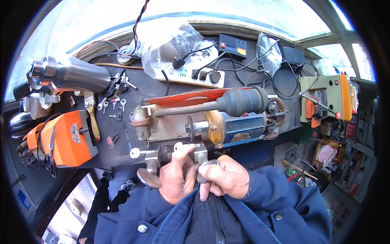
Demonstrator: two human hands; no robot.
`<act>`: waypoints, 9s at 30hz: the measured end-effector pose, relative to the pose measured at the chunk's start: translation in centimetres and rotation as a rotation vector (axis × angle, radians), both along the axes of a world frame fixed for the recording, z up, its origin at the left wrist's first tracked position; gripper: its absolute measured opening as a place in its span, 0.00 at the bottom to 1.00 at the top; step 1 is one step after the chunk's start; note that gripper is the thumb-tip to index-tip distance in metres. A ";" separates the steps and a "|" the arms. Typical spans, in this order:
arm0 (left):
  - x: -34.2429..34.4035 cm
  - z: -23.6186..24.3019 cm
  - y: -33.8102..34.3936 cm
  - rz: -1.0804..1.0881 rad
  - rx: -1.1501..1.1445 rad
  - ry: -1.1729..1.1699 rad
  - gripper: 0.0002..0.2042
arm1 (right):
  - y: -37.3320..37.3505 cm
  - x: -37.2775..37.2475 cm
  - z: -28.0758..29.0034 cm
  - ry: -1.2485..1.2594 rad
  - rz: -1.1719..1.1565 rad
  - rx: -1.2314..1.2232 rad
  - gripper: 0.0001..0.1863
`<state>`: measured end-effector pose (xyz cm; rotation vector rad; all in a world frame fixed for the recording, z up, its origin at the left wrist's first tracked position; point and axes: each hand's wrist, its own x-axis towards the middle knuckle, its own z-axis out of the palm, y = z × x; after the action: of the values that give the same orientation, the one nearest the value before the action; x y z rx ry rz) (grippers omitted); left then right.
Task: The person secures a key in a key-cutting machine, grinds its profile against a rotating wheel, and repeatedly checks the cut by comparing it to the original key. After finishing, the person hands the duplicated key to a customer.
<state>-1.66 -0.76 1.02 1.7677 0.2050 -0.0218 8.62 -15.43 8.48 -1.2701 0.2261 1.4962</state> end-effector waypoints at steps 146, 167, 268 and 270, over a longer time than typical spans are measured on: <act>-4.0 -8.7 19.6 0.281 0.916 0.164 0.05 | 1.7 -8.8 3.1 -0.449 -0.078 0.130 0.16; -4.8 -6.1 19.7 0.236 0.737 -0.063 0.10 | 4.5 -10.8 2.2 -0.464 -0.110 0.096 0.14; -3.6 0.3 1.4 0.352 -1.039 0.383 0.13 | -1.2 -2.1 -3.1 0.341 -0.460 0.455 0.38; -3.5 0.3 1.2 0.375 -1.005 0.393 0.14 | -1.1 -2.1 -3.1 0.352 -0.459 0.438 0.38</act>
<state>-5.18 0.47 1.28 0.6922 0.6766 -0.1712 6.56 -16.56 5.40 -0.5527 0.3689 1.2655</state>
